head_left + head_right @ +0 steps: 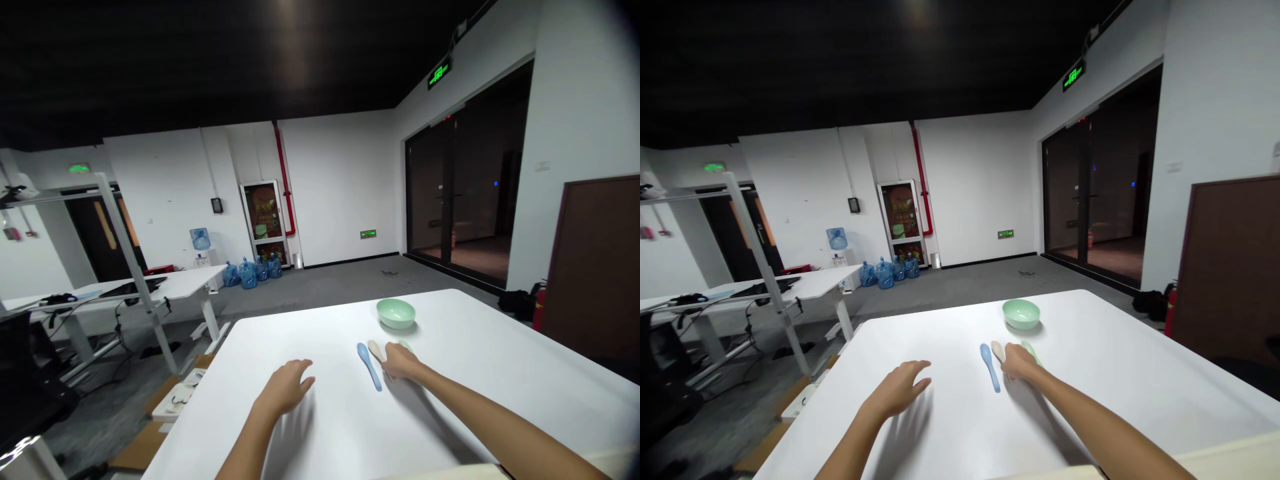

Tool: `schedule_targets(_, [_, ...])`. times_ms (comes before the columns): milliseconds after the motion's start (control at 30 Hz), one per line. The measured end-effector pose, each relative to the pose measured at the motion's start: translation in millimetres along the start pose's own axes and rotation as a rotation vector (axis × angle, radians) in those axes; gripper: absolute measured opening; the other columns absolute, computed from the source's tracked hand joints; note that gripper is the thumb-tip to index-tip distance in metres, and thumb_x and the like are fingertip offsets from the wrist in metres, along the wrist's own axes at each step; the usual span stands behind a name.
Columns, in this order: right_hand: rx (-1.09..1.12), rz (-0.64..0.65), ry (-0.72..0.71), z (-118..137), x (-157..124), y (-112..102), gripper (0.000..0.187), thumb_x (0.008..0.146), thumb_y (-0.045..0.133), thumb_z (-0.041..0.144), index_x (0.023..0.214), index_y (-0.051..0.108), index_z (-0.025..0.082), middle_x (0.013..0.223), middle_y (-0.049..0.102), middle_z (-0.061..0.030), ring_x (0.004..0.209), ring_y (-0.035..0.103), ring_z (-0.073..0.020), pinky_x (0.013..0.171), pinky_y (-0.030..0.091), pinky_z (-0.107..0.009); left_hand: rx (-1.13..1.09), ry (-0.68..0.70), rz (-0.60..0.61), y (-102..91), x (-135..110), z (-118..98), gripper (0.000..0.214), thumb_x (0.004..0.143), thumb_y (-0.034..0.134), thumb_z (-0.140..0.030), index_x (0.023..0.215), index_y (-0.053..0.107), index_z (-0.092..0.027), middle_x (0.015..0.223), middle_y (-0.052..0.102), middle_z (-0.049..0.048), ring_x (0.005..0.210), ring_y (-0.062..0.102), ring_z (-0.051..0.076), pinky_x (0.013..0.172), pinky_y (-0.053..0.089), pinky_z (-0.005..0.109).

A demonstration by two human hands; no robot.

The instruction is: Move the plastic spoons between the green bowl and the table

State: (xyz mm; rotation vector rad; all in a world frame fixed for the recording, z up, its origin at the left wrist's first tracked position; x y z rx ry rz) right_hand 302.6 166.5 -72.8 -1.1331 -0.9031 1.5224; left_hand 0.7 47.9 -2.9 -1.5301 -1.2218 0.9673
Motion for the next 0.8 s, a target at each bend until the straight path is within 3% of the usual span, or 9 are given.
schedule_targets(233, [-0.024, 0.037, -0.002, -4, 11, 8, 0.029, 0.07, 0.062, 0.018, 0.097, 0.064, 0.009, 0.087, 0.065, -0.01, 0.078, 0.064, -0.0188, 0.066, 0.043, -0.021, 0.002, 0.002, 0.005, 1.5, 2, 1, 0.051, 0.093, 0.043, -0.047, 0.139, 0.052, -0.025, 0.14, 0.058, 0.0078, 0.129, 0.052, 0.028, 0.106, 0.041, 0.042])
schedule_targets(367, [-0.083, -0.098, -0.023, -1, 11, 1, 0.03, 0.08, 0.062, 0.031, 0.102, 0.065, 0.011, 0.104, 0.063, -0.0132, 0.095, 0.063, -0.0235, 0.073, 0.042, -0.023, 0.003, 0.0, 0.005, 1.2, 2, 0, 0.052, 0.094, 0.042, -0.046, 0.14, 0.051, -0.025, 0.143, 0.057, 0.0073, 0.131, 0.05, 0.027, 0.107, 0.039, 0.041])
schedule_targets(500, [-0.086, -0.162, -0.091, 12, 3, -3, 0.031, 0.09, 0.051, 0.037, 0.098, 0.066, 0.011, 0.103, 0.063, -0.0136, 0.096, 0.063, -0.0221, 0.076, 0.041, -0.023, 0.014, 0.001, 0.008, 1.2, 3, -3, 0.052, 0.095, 0.041, -0.046, 0.14, 0.05, -0.024, 0.143, 0.056, 0.0079, 0.131, 0.05, 0.026, 0.107, 0.04, 0.04])
schedule_targets(633, [-0.089, -0.149, -0.159, 27, -4, 8, 0.033, 0.088, 0.055, 0.038, 0.11, 0.061, 0.014, 0.105, 0.062, -0.0125, 0.097, 0.062, -0.0223, 0.077, 0.042, -0.024, 0.014, 0.006, 0.012, 2.2, 4, -3, 0.053, 0.095, 0.041, -0.047, 0.141, 0.05, -0.023, 0.143, 0.056, 0.009, 0.131, 0.05, 0.027, 0.107, 0.04, 0.041])
schedule_targets(800, [-0.105, -0.09, -0.122, 36, -8, 24, 0.04, 0.081, 0.06, 0.027, 0.118, 0.055, 0.013, 0.112, 0.06, -0.0142, 0.098, 0.062, -0.0231, 0.075, 0.043, -0.024, 0.009, 0.014, 0.002, 4.0, 5, 0, 0.052, 0.095, 0.041, -0.047, 0.14, 0.05, -0.024, 0.144, 0.056, 0.0079, 0.132, 0.049, 0.026, 0.108, 0.04, 0.041])
Point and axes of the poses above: each hand's wrist, its own x-axis towards the middle knuckle, its own y-axis out of the palm, z = x × y, the point moved 4 cm from there along x, towards the middle knuckle
